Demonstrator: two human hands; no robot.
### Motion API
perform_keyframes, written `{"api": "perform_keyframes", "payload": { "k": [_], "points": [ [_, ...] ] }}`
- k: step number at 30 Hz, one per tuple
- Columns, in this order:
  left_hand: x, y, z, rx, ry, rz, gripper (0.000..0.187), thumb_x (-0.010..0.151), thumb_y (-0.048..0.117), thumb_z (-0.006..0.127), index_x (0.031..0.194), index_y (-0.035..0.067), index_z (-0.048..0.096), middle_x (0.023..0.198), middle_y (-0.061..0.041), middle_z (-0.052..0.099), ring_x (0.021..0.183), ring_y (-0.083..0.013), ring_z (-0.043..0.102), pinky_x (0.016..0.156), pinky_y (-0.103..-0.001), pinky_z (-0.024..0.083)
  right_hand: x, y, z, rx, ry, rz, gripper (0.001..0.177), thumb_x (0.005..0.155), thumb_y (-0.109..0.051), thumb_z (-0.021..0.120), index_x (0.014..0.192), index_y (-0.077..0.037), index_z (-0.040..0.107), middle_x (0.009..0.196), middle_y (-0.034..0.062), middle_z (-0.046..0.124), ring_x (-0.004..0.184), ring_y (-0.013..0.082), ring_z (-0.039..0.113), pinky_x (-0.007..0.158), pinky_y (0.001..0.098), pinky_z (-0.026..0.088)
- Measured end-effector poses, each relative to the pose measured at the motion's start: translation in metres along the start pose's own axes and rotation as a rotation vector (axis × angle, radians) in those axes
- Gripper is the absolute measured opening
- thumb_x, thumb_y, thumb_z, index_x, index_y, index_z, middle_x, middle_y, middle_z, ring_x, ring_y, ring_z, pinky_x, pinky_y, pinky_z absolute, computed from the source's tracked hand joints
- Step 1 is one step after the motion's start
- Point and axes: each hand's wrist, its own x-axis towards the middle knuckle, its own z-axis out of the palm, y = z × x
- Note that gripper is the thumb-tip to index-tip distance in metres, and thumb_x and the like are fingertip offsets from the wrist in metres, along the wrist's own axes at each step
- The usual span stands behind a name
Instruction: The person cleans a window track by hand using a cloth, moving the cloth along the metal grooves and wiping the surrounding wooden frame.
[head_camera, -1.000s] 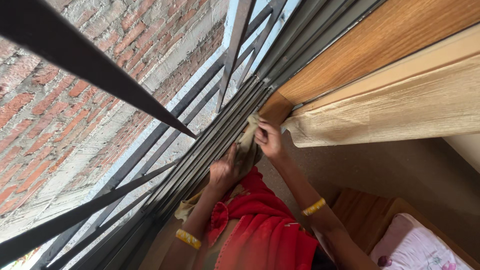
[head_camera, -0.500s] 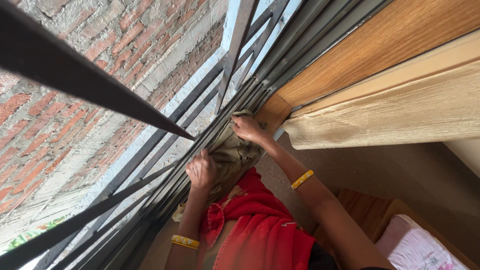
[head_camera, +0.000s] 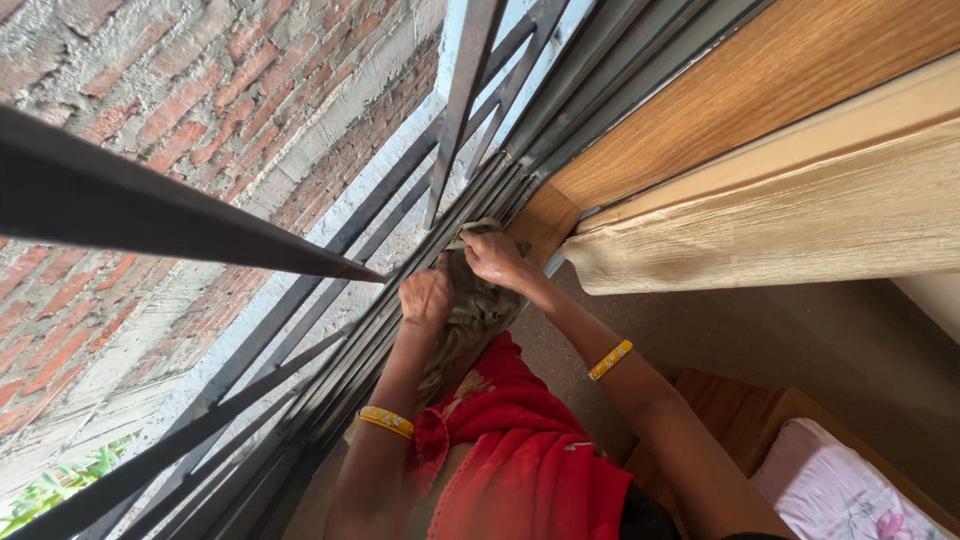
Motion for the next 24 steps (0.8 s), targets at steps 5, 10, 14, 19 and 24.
{"api": "perform_keyframes", "payload": {
  "k": [5, 10, 14, 19, 24],
  "points": [
    [-0.002, 0.005, -0.01, -0.023, -0.025, -0.022, 0.056, 0.099, 0.017, 0.044, 0.155, 0.017, 0.043, 0.093, -0.018, 0.075, 0.087, -0.0325, 0.075, 0.072, -0.046, 0.058, 0.006, 0.002, 0.002, -0.075, -0.15, 0.015, 0.045, 0.093, -0.014, 0.057, 0.133, 0.007, 0.058, 0.07, 0.0189, 0.067, 0.066, 0.0356, 0.068, 0.065, 0.0489, 0.054],
    [-0.015, -0.005, 0.007, 0.027, 0.115, 0.016, 0.059, 0.094, 0.015, 0.052, 0.153, 0.018, 0.047, 0.084, -0.015, 0.073, 0.077, -0.0312, 0.074, 0.065, -0.045, 0.057, 0.018, 0.011, 0.018, -0.127, -0.287, -0.027, 0.051, 0.087, -0.007, 0.057, 0.13, 0.019, 0.051, 0.064, 0.0191, 0.065, 0.055, 0.0313, 0.067, 0.054, 0.0458, 0.053],
    [-0.034, -0.019, 0.03, 0.008, 0.171, -0.029, 0.057, 0.096, 0.015, 0.053, 0.153, 0.013, 0.048, 0.07, -0.015, 0.071, 0.062, -0.0281, 0.071, 0.054, -0.044, 0.054, 0.025, 0.029, 0.038, -0.078, -0.38, 0.042, 0.019, 0.091, -0.006, 0.055, 0.098, 0.009, 0.065, 0.066, 0.0121, 0.059, 0.055, 0.0268, 0.059, 0.052, 0.0457, 0.049],
    [-0.018, -0.033, 0.056, 0.01, 0.248, -0.003, 0.033, 0.103, 0.021, 0.049, 0.131, 0.009, 0.063, 0.072, -0.016, 0.07, 0.061, -0.0291, 0.069, 0.054, -0.044, 0.052, 0.029, 0.027, 0.047, -0.077, -0.239, -0.059, 0.02, 0.085, -0.014, 0.064, 0.081, 0.006, 0.067, 0.065, 0.019, 0.056, 0.06, 0.0314, 0.058, 0.059, 0.0468, 0.048],
    [-0.012, -0.04, 0.056, -0.023, 0.315, 0.068, 0.027, 0.1, 0.023, 0.052, 0.117, 0.011, 0.07, 0.076, -0.016, 0.071, 0.067, -0.035, 0.07, 0.058, -0.05, 0.054, 0.008, -0.028, 0.058, 0.164, -0.239, 0.115, 0.023, 0.079, -0.017, 0.062, 0.09, 0.003, 0.067, 0.083, 0.0265, 0.07, 0.078, 0.0454, 0.068, 0.067, 0.0543, 0.055]
  ]
}}
